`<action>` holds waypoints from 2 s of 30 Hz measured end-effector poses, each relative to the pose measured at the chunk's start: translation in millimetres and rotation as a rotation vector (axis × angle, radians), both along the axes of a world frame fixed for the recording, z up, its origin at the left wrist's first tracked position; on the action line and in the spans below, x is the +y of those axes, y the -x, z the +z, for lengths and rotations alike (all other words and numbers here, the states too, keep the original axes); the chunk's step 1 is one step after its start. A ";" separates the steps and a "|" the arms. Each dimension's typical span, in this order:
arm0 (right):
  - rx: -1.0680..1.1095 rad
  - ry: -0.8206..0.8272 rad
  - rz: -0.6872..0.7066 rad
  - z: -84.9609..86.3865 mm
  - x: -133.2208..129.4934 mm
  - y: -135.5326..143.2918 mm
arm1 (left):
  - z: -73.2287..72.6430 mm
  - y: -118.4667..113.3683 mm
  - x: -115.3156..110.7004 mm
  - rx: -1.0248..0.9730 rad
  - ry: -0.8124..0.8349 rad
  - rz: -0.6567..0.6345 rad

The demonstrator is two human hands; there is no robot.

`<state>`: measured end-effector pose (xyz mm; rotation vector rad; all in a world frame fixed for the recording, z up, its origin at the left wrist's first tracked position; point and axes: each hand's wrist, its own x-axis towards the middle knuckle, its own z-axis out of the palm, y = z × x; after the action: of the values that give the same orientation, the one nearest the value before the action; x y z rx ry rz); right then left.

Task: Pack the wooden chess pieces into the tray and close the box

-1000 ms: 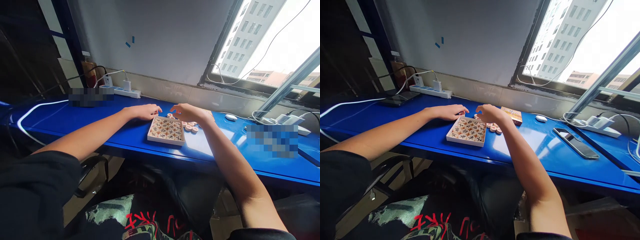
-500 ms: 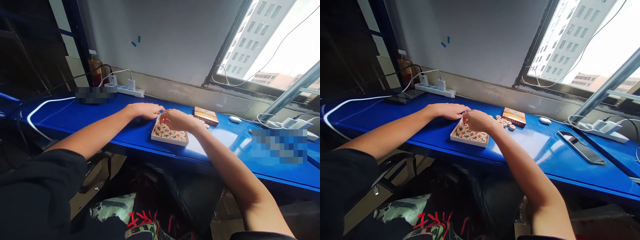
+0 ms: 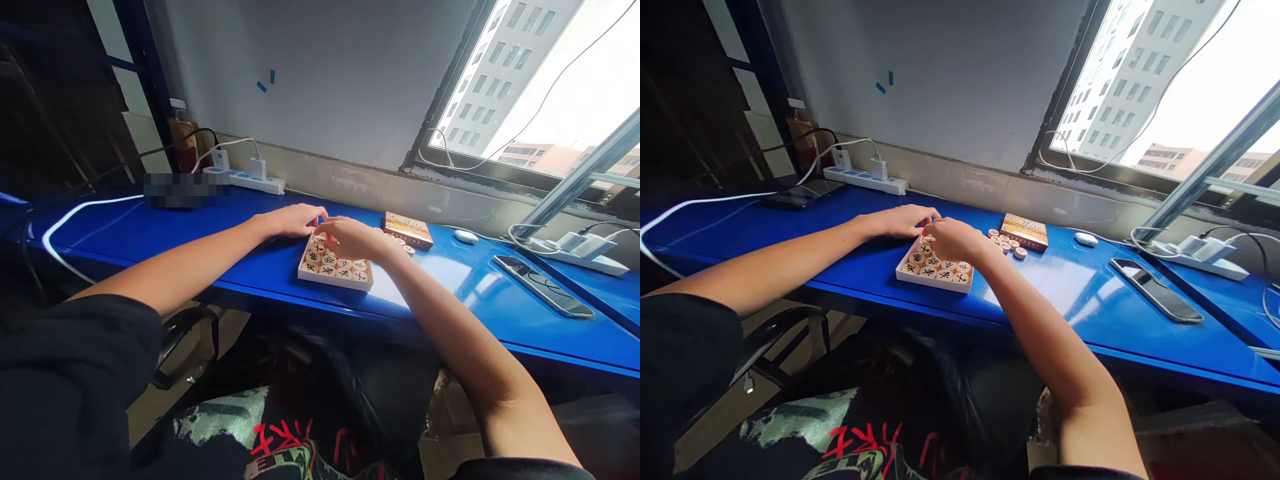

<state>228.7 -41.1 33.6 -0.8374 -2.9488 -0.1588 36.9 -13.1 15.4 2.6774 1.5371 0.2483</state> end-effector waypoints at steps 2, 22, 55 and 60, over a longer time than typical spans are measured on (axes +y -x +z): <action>-0.013 0.009 -0.046 -1.1 -0.3 0.4 | -1.1 -3.5 -1.5 -0.001 -0.015 0.031; 0.119 -0.096 0.040 -15.2 14.2 4.3 | -3.2 -7.6 -4.1 0.046 -0.052 -0.072; 0.099 -0.073 0.003 -6.3 12.1 0.7 | 0.4 -10.0 -10.3 0.053 0.062 -0.093; 0.149 -0.015 -0.009 -3.3 13.2 -1.9 | 0.5 -9.6 -9.5 0.061 0.056 -0.161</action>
<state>230.5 -27.8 30.4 -0.8221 -2.8028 -0.1140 46.6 -22.6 15.8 2.7690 1.3117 0.1161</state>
